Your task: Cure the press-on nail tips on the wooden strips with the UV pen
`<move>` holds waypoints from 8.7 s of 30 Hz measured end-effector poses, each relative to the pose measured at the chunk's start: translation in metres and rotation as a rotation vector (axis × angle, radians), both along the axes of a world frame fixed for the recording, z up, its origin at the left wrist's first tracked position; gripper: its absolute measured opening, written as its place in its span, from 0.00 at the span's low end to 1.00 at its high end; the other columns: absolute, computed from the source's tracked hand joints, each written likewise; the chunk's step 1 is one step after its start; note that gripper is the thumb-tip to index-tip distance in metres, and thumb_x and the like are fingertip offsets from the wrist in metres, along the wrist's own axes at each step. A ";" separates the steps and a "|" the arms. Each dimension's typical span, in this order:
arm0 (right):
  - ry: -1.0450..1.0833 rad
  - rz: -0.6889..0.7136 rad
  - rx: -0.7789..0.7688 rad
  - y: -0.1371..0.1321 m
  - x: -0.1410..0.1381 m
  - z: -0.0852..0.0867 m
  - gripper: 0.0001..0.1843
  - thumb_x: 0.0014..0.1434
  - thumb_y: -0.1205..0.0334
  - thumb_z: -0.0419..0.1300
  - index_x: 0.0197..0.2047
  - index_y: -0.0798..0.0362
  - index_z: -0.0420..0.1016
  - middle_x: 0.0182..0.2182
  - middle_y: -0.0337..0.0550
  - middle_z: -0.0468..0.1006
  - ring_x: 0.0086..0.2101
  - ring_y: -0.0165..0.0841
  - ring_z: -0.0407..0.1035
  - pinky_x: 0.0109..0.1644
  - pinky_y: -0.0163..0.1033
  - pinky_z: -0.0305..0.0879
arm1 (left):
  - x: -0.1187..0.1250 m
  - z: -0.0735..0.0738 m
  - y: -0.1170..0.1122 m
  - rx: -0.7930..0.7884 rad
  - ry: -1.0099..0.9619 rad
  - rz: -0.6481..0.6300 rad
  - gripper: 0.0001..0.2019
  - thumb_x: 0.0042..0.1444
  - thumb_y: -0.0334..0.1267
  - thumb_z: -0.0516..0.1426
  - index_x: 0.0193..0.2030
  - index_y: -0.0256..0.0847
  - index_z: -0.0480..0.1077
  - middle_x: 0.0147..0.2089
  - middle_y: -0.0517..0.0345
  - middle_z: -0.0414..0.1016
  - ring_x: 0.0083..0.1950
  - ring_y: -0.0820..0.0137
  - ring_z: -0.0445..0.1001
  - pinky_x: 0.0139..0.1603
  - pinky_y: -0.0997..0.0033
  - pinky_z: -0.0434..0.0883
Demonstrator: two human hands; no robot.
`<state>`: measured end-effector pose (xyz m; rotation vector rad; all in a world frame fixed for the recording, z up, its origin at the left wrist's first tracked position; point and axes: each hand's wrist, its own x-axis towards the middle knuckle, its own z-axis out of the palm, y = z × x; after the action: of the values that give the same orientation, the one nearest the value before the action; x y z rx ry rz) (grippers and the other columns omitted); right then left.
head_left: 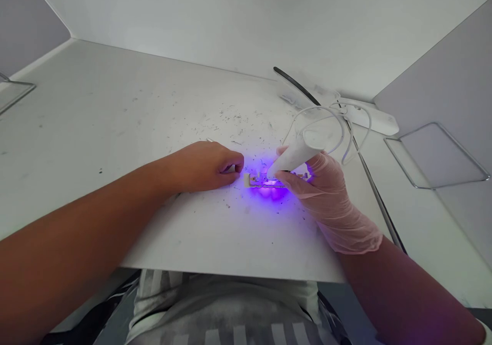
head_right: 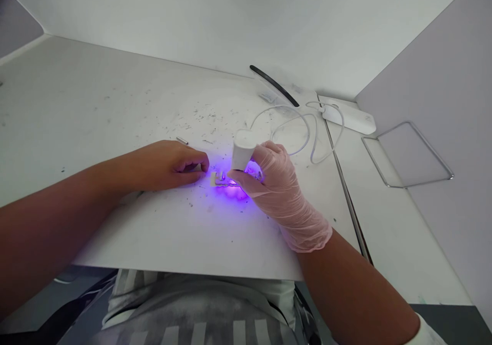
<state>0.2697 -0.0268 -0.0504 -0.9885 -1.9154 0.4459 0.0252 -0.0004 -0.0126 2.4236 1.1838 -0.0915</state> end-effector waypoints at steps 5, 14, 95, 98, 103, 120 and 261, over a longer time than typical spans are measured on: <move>-0.001 0.003 0.007 0.000 0.001 -0.001 0.05 0.56 0.58 0.66 0.37 0.45 0.76 0.29 0.36 0.74 0.32 0.34 0.71 0.39 0.46 0.69 | 0.000 0.001 0.000 -0.006 -0.001 0.003 0.09 0.59 0.42 0.52 0.36 0.44 0.73 0.27 0.62 0.73 0.29 0.71 0.67 0.32 0.69 0.58; 0.001 -0.003 -0.007 0.000 0.001 -0.001 0.05 0.56 0.57 0.66 0.36 0.45 0.76 0.28 0.36 0.73 0.32 0.35 0.71 0.39 0.46 0.70 | -0.001 0.000 0.001 -0.008 0.003 0.001 0.09 0.59 0.42 0.52 0.37 0.45 0.73 0.27 0.62 0.73 0.29 0.71 0.67 0.31 0.69 0.58; 0.011 -0.003 -0.029 0.000 0.000 -0.001 0.04 0.56 0.57 0.65 0.36 0.45 0.75 0.28 0.36 0.73 0.32 0.35 0.69 0.39 0.46 0.69 | -0.002 -0.006 0.001 0.021 -0.021 -0.005 0.13 0.54 0.36 0.52 0.24 0.42 0.50 0.21 0.63 0.57 0.25 0.72 0.54 0.29 0.66 0.51; 0.008 -0.004 -0.010 0.000 0.000 0.000 0.05 0.56 0.56 0.65 0.36 0.45 0.76 0.27 0.36 0.73 0.32 0.34 0.69 0.39 0.46 0.69 | -0.002 -0.006 0.001 0.023 -0.023 -0.004 0.13 0.54 0.37 0.53 0.24 0.42 0.50 0.21 0.63 0.57 0.25 0.72 0.55 0.29 0.66 0.50; 0.012 -0.008 -0.002 0.000 0.000 0.000 0.05 0.56 0.57 0.66 0.36 0.45 0.75 0.27 0.35 0.72 0.32 0.34 0.69 0.39 0.46 0.68 | -0.002 -0.006 0.001 0.019 -0.035 0.002 0.13 0.54 0.37 0.53 0.24 0.42 0.51 0.21 0.63 0.58 0.25 0.72 0.55 0.29 0.66 0.49; 0.013 -0.001 -0.035 0.000 0.002 -0.001 0.05 0.55 0.58 0.66 0.37 0.44 0.76 0.29 0.36 0.73 0.33 0.35 0.70 0.40 0.47 0.69 | -0.001 -0.003 0.001 0.015 -0.006 -0.004 0.10 0.57 0.40 0.53 0.27 0.42 0.59 0.23 0.62 0.65 0.26 0.72 0.60 0.29 0.68 0.52; 0.041 0.005 -0.042 -0.001 0.002 -0.001 0.07 0.56 0.57 0.67 0.38 0.43 0.75 0.30 0.36 0.73 0.32 0.34 0.70 0.40 0.46 0.70 | -0.007 0.001 0.002 0.004 0.034 0.011 0.12 0.56 0.39 0.53 0.25 0.43 0.55 0.23 0.61 0.62 0.26 0.70 0.58 0.29 0.66 0.53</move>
<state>0.2714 -0.0277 -0.0518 -0.9948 -1.8791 0.5079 0.0177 0.0020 -0.0117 2.4276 1.2128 -0.1273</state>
